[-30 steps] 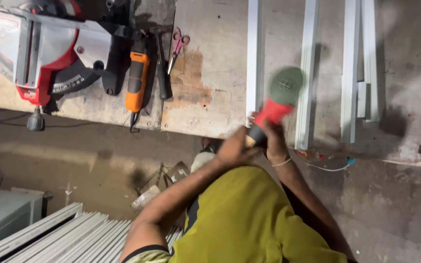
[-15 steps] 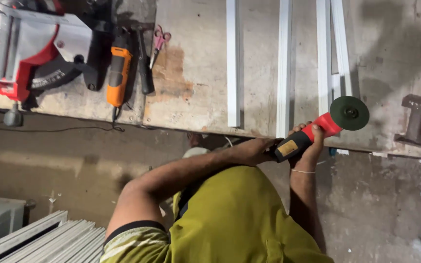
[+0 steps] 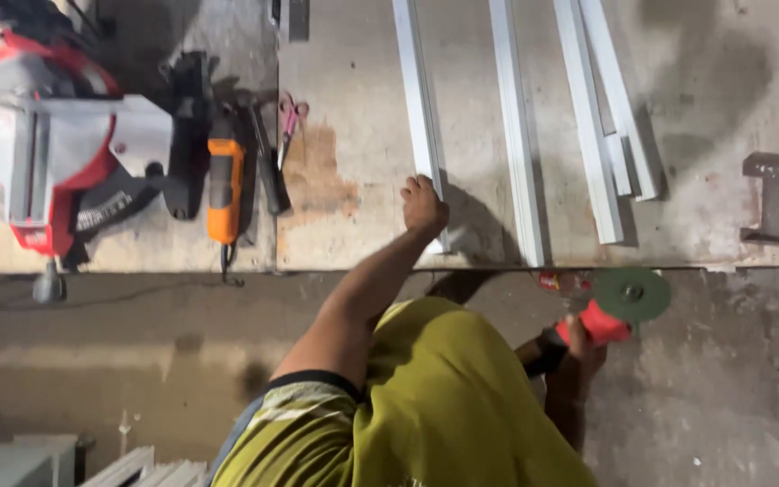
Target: The recorder is cutting aluminum profiles using an angle grinder and then assembling the frame components using a mallet.
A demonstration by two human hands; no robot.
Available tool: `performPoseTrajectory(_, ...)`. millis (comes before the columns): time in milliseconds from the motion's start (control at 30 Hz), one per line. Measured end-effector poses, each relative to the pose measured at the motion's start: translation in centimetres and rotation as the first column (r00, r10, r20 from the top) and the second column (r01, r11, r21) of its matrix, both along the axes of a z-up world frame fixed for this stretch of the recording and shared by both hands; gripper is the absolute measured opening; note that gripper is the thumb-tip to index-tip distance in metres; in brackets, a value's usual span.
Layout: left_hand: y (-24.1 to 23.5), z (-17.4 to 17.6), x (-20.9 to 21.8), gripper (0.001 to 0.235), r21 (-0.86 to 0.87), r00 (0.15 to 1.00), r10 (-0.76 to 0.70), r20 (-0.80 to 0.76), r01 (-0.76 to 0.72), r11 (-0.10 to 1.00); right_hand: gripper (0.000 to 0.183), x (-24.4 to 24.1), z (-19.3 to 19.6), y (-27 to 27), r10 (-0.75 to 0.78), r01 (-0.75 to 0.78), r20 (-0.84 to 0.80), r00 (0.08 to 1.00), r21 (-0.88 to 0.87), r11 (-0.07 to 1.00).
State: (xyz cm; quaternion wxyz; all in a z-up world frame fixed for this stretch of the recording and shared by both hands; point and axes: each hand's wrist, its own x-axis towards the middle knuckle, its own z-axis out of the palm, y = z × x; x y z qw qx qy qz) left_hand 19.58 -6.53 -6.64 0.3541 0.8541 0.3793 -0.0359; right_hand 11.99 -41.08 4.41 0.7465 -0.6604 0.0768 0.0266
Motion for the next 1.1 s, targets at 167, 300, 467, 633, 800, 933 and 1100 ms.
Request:
performPoseTrajectory(167, 1.0, -2.2, -2.7, 0.059, -0.106, 0.991, 0.101, 0.091, -0.091, 0.99, 0.027, -3.7, -2.2, 0.1, -0.072, 0.07, -0.123, 0.99, -0.025, 0.997)
performPoseTrajectory(300, 4.2, -1.0, -10.7, 0.081, -0.088, 0.994, -0.083, 0.069, 0.089, 0.992, 0.028, -4.0, -3.0, 1.1, -0.089, 0.092, -0.117, 0.989, 0.02, 0.996)
performPoseTrajectory(467, 4.4, 4.8, -19.4, 0.112, -0.004, 0.948, -0.27, -0.17, 0.273, 0.962, 0.027, -3.1, -1.6, 2.5, -0.085, 0.081, -0.15, 0.985, -0.03, 0.996)
performPoseTrajectory(633, 2.0, 2.4, -20.4, 0.11, 0.126, 0.962, -0.217, -0.163, 0.239, 0.963, 0.029, -1.3, -0.9, 4.5, 0.01, -0.01, -0.136, 0.991, -0.003, 1.0)
performPoseTrajectory(800, -0.4, -1.4, -17.9, 0.113, 0.31, 0.92, -0.338, -0.197, 0.385, 0.869, 0.037, 1.1, -2.1, 4.7, 0.074, -0.072, -0.122, 0.99, 0.015, 0.997)
performPoseTrajectory(933, -2.9, -1.2, -15.9, 0.1, 0.088, 0.944, -0.314, -0.103, 0.323, 0.942, 0.038, 1.9, -3.6, 3.9, 0.146, -0.147, -0.1, 0.984, -0.004, 0.989)
performPoseTrajectory(1100, -0.8, 8.6, -12.9, 0.075, -0.572, 0.999, 0.009, 0.045, 0.018, 0.82, 0.038, 2.1, -3.8, 2.6, 0.175, -0.176, -0.075, 0.982, -0.009, 0.984)
